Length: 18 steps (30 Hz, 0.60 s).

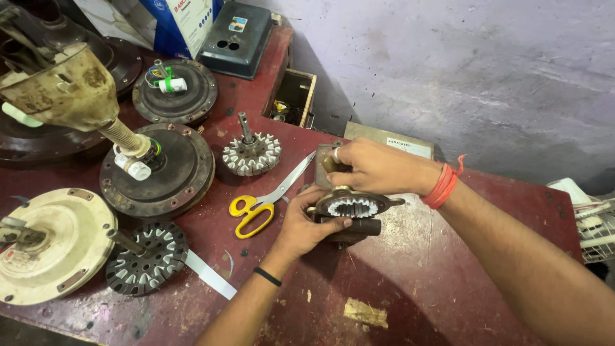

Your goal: The person works on a motor stator clamped in a bench vise, using a small metal tool to adjust or clean the internal windings. They repeatedly insert and withdraw the tool while rotating the stator, then briefly handle a separate rotor component before returning to the stator.

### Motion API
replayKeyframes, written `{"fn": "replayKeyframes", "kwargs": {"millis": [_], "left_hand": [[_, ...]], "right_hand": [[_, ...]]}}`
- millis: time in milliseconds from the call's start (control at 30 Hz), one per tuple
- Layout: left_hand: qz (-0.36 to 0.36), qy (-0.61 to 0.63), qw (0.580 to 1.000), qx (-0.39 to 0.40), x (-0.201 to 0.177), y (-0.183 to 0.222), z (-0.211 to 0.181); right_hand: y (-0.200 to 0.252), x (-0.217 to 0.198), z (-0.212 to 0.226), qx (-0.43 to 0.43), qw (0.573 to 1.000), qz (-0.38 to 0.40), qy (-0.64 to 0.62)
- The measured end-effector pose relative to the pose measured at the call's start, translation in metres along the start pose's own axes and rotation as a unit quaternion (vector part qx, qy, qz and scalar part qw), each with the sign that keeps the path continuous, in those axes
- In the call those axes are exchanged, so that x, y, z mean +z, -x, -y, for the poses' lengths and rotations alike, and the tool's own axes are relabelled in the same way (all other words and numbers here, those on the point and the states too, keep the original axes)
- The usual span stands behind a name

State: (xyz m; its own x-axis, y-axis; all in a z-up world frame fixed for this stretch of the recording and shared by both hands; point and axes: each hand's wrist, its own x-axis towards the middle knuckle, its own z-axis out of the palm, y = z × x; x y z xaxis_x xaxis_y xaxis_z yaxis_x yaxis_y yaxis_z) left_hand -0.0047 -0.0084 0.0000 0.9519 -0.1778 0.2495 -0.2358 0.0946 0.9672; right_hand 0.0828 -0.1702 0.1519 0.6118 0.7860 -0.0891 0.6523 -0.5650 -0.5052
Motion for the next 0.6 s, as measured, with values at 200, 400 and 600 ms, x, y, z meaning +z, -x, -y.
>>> {"fn": "replayKeyframes", "kwargs": {"millis": [200,400,600], "left_hand": [[-0.002,-0.028,1.000,0.005,0.000,0.001,-0.006],[0.020,-0.017,0.999,0.030,0.000,0.002,-0.007],[0.031,0.014,0.999,0.027,0.002,0.002,-0.001]], "right_hand": [[0.007,0.010,-0.014,0.034,0.997,-0.034,-0.060],[0.026,0.044,-0.067,0.165,0.927,-0.133,-0.308],[0.060,0.106,-0.090,0.195,0.736,-0.293,-0.578]]}}
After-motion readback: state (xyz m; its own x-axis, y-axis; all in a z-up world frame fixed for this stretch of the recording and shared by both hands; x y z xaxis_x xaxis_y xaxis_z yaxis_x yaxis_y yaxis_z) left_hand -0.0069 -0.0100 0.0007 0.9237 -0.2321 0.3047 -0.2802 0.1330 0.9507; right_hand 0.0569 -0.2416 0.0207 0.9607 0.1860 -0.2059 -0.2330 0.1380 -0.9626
